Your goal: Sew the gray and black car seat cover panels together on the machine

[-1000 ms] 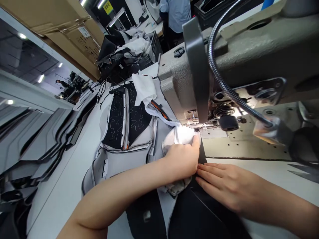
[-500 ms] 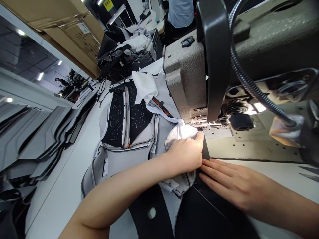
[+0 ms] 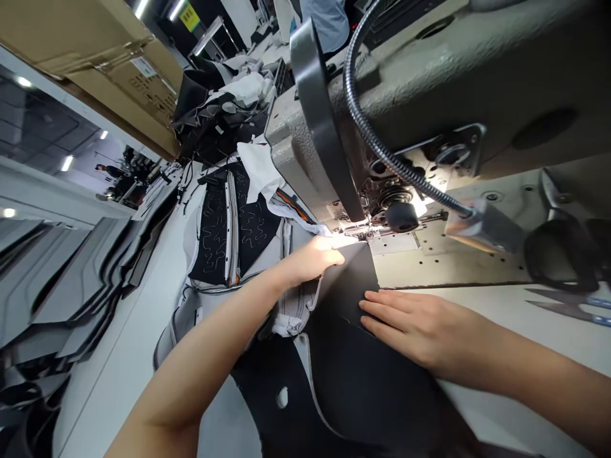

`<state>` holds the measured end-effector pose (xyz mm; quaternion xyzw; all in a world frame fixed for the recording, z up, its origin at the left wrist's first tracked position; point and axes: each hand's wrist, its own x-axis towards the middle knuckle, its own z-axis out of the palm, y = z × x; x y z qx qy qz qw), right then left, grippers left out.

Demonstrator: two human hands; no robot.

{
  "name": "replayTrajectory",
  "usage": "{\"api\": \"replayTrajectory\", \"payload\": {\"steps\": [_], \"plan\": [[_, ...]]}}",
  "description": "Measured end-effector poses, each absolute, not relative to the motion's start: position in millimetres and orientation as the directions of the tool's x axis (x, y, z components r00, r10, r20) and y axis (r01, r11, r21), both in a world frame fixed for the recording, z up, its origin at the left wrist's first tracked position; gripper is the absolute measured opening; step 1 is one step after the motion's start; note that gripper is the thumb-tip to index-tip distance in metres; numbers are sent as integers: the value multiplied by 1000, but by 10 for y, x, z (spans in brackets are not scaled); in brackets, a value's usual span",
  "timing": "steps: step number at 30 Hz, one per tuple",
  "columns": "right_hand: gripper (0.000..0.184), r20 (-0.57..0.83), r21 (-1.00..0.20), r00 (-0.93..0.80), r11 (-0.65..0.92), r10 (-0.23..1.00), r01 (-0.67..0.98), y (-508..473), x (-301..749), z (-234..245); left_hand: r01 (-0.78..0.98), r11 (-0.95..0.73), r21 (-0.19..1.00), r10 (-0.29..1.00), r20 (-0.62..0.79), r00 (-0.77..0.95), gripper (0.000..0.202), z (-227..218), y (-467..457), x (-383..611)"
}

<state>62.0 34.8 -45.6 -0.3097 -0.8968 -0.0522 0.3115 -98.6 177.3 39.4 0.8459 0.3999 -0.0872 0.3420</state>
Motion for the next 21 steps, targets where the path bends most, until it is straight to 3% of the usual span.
{"api": "replayTrajectory", "payload": {"steps": [3, 7, 9, 14, 21], "plan": [[35, 593, -97, -614, 804, 520, 587, 351, 610, -465, 699, -563, 441, 549, -433, 715, 50, 397, 1618, -939], [35, 585, -98, -618, 802, 525, 589, 355, 596, -469, 735, -678, 18, 617, -531, 581, 68, 351, 1255, -866], [35, 574, -100, -627, 806, 526, 584, 349, 591, -477, 705, -701, -111, 621, -581, 526, 75, 344, 1130, -829], [38, 575, -104, -625, 804, 529, 585, 331, 592, -492, 719, -690, -87, 599, -627, 498, 70, 420, 1155, -770], [46, 548, -72, -620, 771, 561, 633, 391, 648, -568, 708, -704, -55, 606, -566, 559, 68, 433, 1298, -765]]}}
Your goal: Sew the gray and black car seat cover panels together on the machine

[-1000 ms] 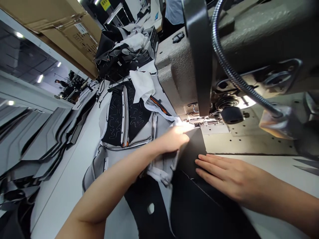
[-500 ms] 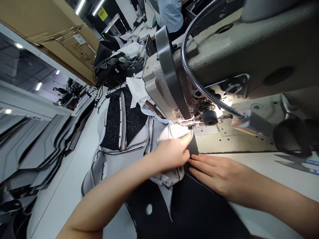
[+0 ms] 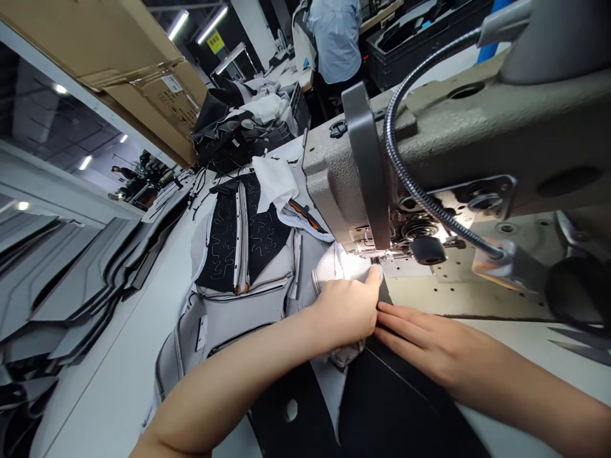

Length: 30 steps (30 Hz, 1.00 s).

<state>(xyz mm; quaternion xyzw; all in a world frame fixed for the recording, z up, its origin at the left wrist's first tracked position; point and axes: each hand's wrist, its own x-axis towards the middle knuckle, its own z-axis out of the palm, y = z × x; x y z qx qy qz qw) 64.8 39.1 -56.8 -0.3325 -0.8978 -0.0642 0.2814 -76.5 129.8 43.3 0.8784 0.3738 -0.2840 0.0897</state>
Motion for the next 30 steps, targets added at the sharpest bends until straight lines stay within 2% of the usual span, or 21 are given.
{"api": "replayTrajectory", "payload": {"steps": [5, 8, 14, 16, 19, 22, 26, 30], "plan": [[49, 523, -93, -632, 775, 572, 624, 419, 675, -603, 688, -726, -4, 552, -600, 579, 74, 494, 1309, -808], [48, 515, -107, -637, 780, 574, 617, 432, 668, -590, 680, -733, -3, 533, -623, 572, 70, 521, 1309, -807], [47, 541, -132, -579, 741, 610, 658, 500, 634, -571, 687, -723, -67, 608, -534, 588, 64, 458, 1317, -769], [51, 496, -169, -601, 749, 627, 641, 496, 651, -529, 671, -736, -89, 611, -512, 603, 68, 448, 1290, -794], [58, 373, -288, -698, 791, 612, 540, 436, 701, -461, 649, -752, -114, 593, -548, 590, 76, 474, 1258, -873], [54, 369, -322, -713, 801, 597, 504, 371, 725, -453, 668, -743, -53, 567, -581, 584, 74, 534, 1296, -943], [39, 460, -244, -667, 806, 586, 540, 357, 700, -511, 718, -690, 88, 532, -611, 586, 66, 602, 1397, -918], [38, 480, -235, -651, 801, 588, 550, 403, 680, -559, 741, -667, 78, 558, -607, 566, 64, 586, 1417, -816]]}}
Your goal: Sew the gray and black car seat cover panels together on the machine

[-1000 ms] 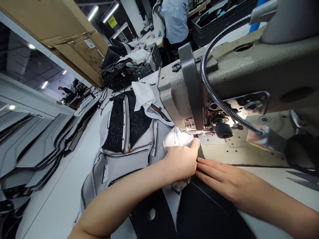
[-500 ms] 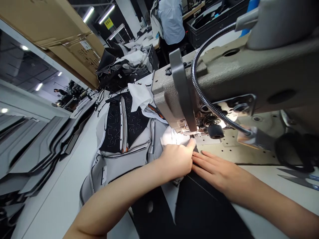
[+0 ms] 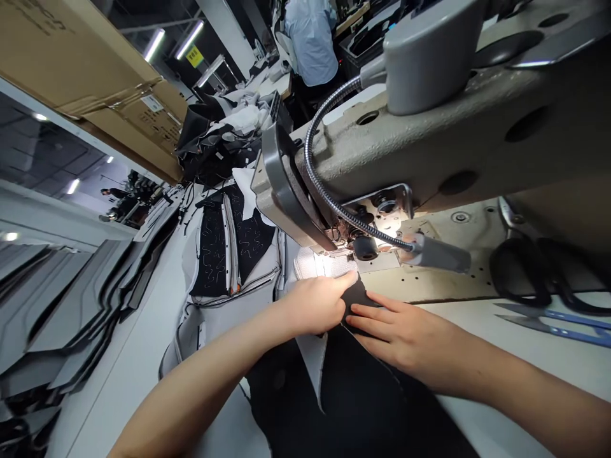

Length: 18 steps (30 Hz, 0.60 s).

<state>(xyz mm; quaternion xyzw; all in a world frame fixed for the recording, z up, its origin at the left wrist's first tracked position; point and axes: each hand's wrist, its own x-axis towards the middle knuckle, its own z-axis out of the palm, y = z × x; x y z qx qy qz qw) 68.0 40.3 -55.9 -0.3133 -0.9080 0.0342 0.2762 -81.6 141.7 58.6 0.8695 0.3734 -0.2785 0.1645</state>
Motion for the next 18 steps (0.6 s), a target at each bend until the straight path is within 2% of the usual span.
{"api": "replayTrajectory", "payload": {"steps": [3, 8, 12, 14, 16, 18], "plan": [[41, 478, -263, -644, 797, 597, 544, 466, 673, -571, 730, -683, 29, 589, -569, 574, 64, 492, 1389, -779], [52, 423, -365, -654, 778, 628, 511, 542, 695, -504, 691, -709, -145, 675, -426, 603, 66, 336, 1261, -831], [55, 357, -435, -734, 798, 578, 417, 510, 761, -425, 640, -738, -215, 654, -465, 597, 71, 436, 1219, -903], [56, 352, -435, -760, 815, 546, 383, 484, 784, -416, 640, -755, -146, 618, -487, 617, 69, 551, 1322, -930], [57, 353, -428, -761, 817, 544, 385, 462, 784, -430, 659, -751, 23, 553, -524, 648, 65, 672, 1498, -943], [51, 372, -416, -740, 813, 561, 407, 446, 760, -462, 691, -690, 215, 485, -573, 661, 61, 769, 1674, -940]]}}
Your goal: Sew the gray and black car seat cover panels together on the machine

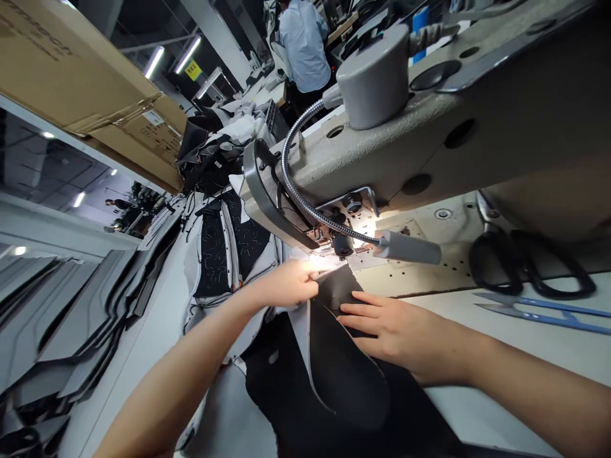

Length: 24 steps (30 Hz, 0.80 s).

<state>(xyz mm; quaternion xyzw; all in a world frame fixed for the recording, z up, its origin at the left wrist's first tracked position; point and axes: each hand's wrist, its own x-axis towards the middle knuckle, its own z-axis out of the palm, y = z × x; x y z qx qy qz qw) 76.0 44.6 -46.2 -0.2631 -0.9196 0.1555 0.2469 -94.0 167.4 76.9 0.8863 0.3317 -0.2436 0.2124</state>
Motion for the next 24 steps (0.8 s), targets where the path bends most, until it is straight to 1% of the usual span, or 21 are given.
{"api": "replayTrajectory", "payload": {"steps": [1, 2, 3, 4, 5, 7, 9, 13, 16, 19, 21, 23, 24], "plan": [[46, 388, -405, -723, 811, 571, 423, 440, 740, -480, 702, -652, 287, 454, -593, 665, 60, 796, 1735, -932], [42, 406, -393, -704, 807, 582, 440, 435, 716, -498, 702, -629, 335, 429, -603, 672, 60, 806, 1767, -920], [39, 424, -380, -686, 804, 591, 458, 430, 691, -515, 691, -630, 355, 414, -600, 685, 58, 798, 1769, -903], [37, 442, -365, -669, 801, 597, 474, 426, 665, -528, 674, -653, 346, 410, -587, 698, 56, 773, 1742, -885], [35, 457, -348, -657, 801, 599, 488, 421, 640, -538, 658, -688, 307, 417, -574, 705, 53, 736, 1693, -865], [34, 479, -315, -645, 803, 595, 506, 415, 597, -547, 645, -743, 177, 465, -558, 688, 45, 652, 1565, -826], [34, 496, -301, -637, 805, 591, 512, 421, 560, -543, 655, -752, 70, 516, -555, 652, 40, 586, 1455, -794], [31, 506, -322, -615, 794, 605, 516, 509, 470, -518, 665, -747, 8, 560, -530, 636, 35, 506, 1392, -733], [26, 519, -337, -607, 797, 602, 502, 610, 393, -504, 658, -752, -42, 593, -477, 648, 32, 431, 1416, -700], [24, 529, -383, -589, 791, 611, 477, 657, 379, -496, 659, -747, -93, 634, -401, 661, 40, 397, 1401, -723], [29, 515, -410, -591, 784, 621, 466, 646, 430, -490, 676, -726, -122, 666, -365, 650, 44, 438, 1338, -785], [42, 472, -420, -622, 780, 624, 464, 628, 503, -476, 719, -679, -152, 713, -370, 595, 46, 513, 1229, -880], [48, 442, -423, -643, 777, 626, 465, 626, 529, -462, 738, -653, -170, 733, -389, 558, 52, 549, 1164, -936]]}}
